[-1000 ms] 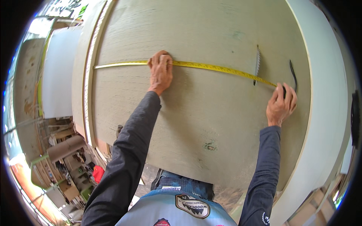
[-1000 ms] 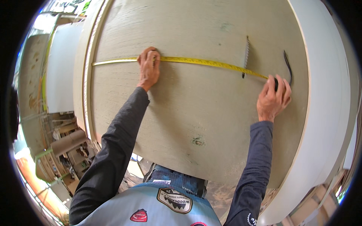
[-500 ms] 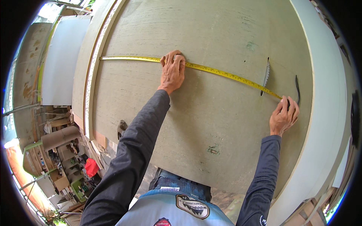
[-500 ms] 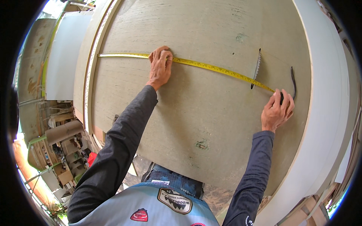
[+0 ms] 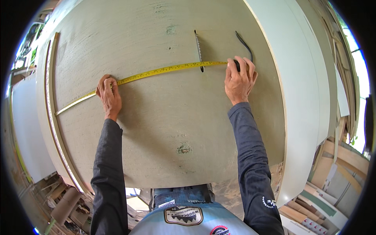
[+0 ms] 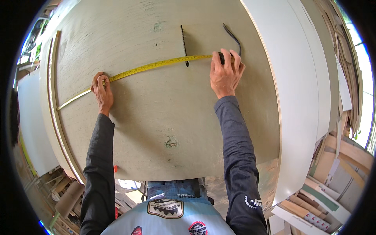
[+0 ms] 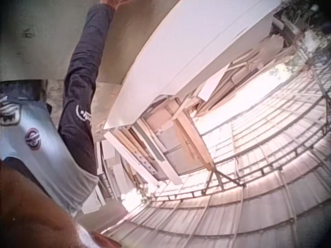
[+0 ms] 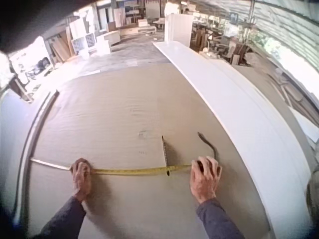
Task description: The person measures, hammers, and aligns white and green boards on a workbench in a workshop.
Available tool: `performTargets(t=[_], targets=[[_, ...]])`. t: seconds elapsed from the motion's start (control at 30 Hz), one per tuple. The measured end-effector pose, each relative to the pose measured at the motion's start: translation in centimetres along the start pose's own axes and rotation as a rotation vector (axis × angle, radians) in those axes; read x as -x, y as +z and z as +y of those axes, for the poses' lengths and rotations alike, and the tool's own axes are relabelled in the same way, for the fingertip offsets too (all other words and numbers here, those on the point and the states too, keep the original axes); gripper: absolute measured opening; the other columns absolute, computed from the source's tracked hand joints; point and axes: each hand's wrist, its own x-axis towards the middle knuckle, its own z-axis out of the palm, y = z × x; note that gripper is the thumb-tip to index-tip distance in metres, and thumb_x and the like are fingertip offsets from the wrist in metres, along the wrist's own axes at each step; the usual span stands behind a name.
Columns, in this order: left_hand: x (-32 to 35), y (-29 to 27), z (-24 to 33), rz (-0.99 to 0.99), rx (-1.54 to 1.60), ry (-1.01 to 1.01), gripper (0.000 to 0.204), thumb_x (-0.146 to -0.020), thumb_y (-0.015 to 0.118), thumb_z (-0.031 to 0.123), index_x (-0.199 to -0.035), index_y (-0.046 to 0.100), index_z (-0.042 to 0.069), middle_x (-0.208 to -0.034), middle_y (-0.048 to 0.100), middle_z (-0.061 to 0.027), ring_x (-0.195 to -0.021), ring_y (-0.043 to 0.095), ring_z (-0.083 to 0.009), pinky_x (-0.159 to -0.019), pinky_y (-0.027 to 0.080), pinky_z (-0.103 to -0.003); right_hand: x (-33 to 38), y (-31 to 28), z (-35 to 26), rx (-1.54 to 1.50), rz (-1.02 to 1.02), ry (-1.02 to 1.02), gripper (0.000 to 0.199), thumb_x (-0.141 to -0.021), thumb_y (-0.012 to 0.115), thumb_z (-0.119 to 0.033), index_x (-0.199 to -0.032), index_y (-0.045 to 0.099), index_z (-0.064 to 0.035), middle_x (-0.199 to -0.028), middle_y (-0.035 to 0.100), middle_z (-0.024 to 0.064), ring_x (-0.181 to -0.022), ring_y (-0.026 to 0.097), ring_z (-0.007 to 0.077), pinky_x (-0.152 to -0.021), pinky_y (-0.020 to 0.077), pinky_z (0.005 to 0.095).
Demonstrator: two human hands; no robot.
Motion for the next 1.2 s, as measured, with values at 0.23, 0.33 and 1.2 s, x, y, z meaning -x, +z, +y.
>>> performTargets(t=[0.23, 0.33, 1.2], targets=[[0.02, -0.06, -0.21, 0.017, -0.006, 0.005, 0.009, -0.096, 0.052, 0.016, -0.100, 0.057, 0.010, -0.126, 0.056, -0.0086, -0.122, 0.047, -0.0262, -0.104, 0.027, -0.041, 0.32, 0.54, 0.05, -0.037, 0.001, 0.004, 0.023, -0.081, 0.071, -0.011, -0.102, 0.066, -0.0164, -0.115, 0.057, -0.0013, -0.117, 0.048, 0.0252, -0.084, 0.0406, 0.0432], [0.11, 0.05, -0.51, 0.021, -0.015, 0.010, 0.008, -0.096, 0.053, 0.015, -0.100, 0.057, 0.010, -0.126, 0.056, -0.0086, -0.122, 0.047, -0.0265, -0.104, 0.027, -0.041, 0.24, 0.47, -0.04, -0.044, 0.004, 0.000, 0.023, -0.080, 0.071, -0.011, -0.102, 0.067, -0.0157, -0.115, 0.057, -0.0006, -0.117, 0.048, 0.0254, -0.084, 0.0406, 0.0437], [0.30, 0.27, -0.91, 0.026, -0.016, 0.023, 0.011, -0.097, 0.053, 0.018, -0.101, 0.057, 0.009, -0.126, 0.056, -0.0081, -0.122, 0.047, -0.0251, -0.104, 0.027, -0.039, 0.52, 0.78, 0.29, -0.048, 0.008, -0.011, 0.020, -0.083, 0.071, -0.012, -0.103, 0.069, -0.0151, -0.116, 0.058, 0.0001, -0.121, 0.046, 0.0256, -0.088, 0.0412, 0.0440]])
